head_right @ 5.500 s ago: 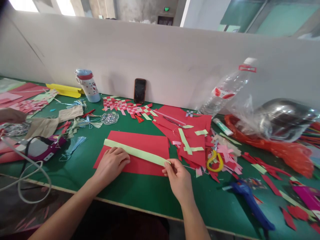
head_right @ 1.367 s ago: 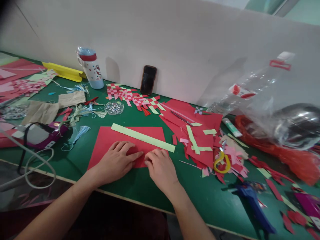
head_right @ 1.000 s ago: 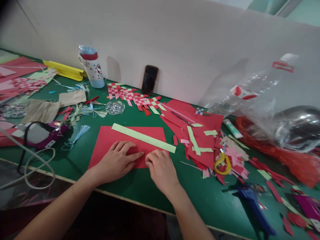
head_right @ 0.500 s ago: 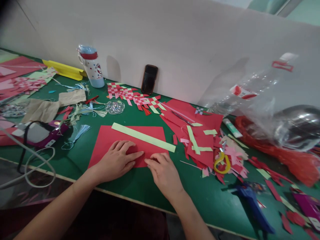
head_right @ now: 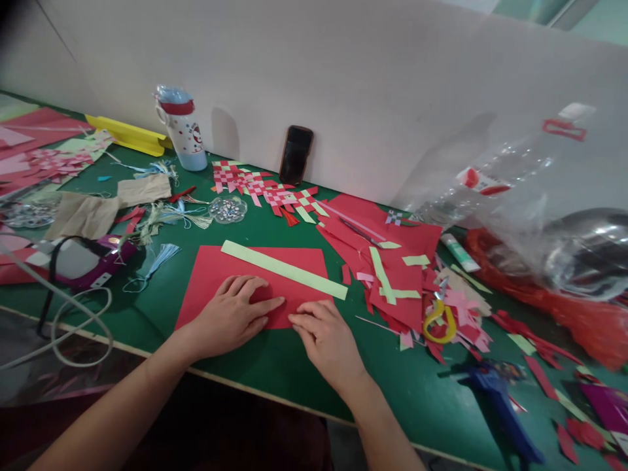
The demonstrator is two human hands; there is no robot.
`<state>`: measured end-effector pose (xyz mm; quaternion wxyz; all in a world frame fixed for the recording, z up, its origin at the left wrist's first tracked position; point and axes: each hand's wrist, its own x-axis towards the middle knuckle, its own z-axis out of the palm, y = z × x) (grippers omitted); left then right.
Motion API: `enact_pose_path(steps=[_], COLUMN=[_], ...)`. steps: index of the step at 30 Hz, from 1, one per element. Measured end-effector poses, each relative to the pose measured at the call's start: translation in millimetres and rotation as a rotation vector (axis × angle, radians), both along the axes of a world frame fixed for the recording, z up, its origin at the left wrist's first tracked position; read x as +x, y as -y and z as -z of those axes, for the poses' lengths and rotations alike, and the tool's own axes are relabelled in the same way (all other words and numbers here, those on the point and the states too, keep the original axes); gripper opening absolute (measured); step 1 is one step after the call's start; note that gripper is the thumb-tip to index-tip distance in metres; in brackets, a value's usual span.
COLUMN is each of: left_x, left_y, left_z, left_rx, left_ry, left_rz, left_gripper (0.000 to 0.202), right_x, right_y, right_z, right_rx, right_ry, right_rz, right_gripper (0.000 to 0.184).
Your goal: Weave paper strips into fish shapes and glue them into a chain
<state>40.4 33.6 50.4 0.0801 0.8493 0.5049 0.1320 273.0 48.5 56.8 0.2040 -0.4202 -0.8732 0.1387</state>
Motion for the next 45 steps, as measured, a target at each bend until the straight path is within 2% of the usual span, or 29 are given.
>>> enact_pose_path(steps=[10, 14, 22, 30, 34, 39, 45], left_x=[0, 0, 1, 0, -1, 0, 1], left_y=[0, 1, 1, 0, 1, 1, 1], left_z=[0.2, 1.1, 0.1, 2.3, 1.6, 0.2, 0.4], left_rx=[0.007, 0.022, 0.001, 0.015, 0.005, 0.008, 0.019], left_ry=[-0.007, -0.004, -0.004, 0.017, 0.017, 0.01, -0.001], left_rz=[-0.004, -0.004, -0.013, -0.007, -0.01, -0.01, -0.011], left_gripper=[0.041, 0.041, 0.042, 0.04, 0.04, 0.041, 0.042], right_x=[-4, -11, -16, -14, -9, -7, -18], right_y=[0, -1, -6, -4, -2, 0, 4], right_z=[-0.8, 0.5, -8.4, -5.6, -7.2, -6.6, -1.4], right_rx=[0.018, 0.044, -0.062, 0.009, -0.017, -0.042, 0.013], right_ry=[0.016, 0.075, 0.131, 0.137, 0.115, 0.026, 0.09], right_rz=[0.056, 0.038, 0.027, -0.007, -0.025, 0.059, 0.096], right_gripper=[0.02, 0.02, 0.017, 0.019, 0.02, 0.016, 0.016])
